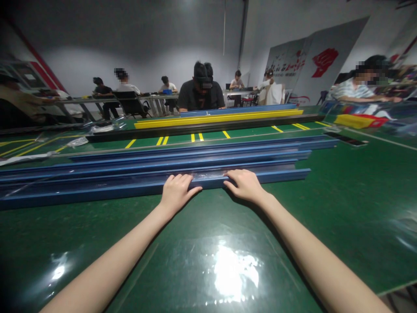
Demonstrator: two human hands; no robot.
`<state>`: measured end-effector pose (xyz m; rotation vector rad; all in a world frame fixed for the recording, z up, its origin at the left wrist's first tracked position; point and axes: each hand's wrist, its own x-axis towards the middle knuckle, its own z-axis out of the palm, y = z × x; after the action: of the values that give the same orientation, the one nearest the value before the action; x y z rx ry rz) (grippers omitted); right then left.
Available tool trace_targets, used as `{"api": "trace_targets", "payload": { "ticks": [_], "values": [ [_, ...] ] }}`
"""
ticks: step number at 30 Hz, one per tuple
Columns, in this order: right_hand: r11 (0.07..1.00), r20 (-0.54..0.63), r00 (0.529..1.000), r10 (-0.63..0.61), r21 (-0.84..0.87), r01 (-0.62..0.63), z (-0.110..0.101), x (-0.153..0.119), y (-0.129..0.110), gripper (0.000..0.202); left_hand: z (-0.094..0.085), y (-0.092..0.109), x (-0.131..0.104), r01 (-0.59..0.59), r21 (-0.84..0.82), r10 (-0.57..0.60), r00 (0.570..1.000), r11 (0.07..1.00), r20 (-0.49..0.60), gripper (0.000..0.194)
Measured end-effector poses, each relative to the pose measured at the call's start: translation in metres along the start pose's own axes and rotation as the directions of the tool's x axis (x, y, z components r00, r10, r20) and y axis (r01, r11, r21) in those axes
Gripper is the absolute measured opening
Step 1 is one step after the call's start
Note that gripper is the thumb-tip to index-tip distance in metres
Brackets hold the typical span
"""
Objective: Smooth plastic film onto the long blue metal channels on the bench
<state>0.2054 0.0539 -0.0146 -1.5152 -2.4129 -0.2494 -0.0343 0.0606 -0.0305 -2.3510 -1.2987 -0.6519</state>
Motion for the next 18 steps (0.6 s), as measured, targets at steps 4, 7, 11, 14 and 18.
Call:
{"api": "trace_targets", "payload": {
  "ticks": [4, 7, 11, 14, 18],
  "values": [
    [1.000, -0.001, 1.000, -0.001, 0.002, 0.001, 0.0000, 0.0000, 0.0002, 0.034, -0.0003, -0.0004, 0.0000, 0.004, 0.005, -0.004, 1.000, 1.000, 0.008, 0.034],
    [1.000, 0.013, 1.000, 0.001, -0.004, -0.001, 0.0002, 0.0000, 0.0004, 0.035, -0.0004, -0.0007, -0.0001, 0.008, 0.010, -0.008, 1.000, 1.000, 0.013, 0.035],
    [1.000, 0.017, 1.000, 0.004, -0.012, -0.004, 0.0003, 0.0000, 0.0003, 0.036, -0.0002, -0.0007, 0.0004, 0.012, 0.007, -0.012, 1.000, 1.000, 0.026, 0.034],
    [1.000, 0.019, 1.000, 0.007, -0.023, -0.006, 0.0001, 0.0000, -0.0003, 0.036, -0.0003, -0.0006, 0.0009, 0.011, 0.004, -0.011, 0.999, 1.000, 0.038, 0.035],
    [0.999, 0.024, 1.000, 0.011, -0.034, -0.010, -0.0002, 0.0000, -0.0011, 0.035, -0.0008, -0.0007, 0.0013, 0.011, 0.007, -0.011, 0.999, 1.000, 0.043, 0.035]
  ]
}}
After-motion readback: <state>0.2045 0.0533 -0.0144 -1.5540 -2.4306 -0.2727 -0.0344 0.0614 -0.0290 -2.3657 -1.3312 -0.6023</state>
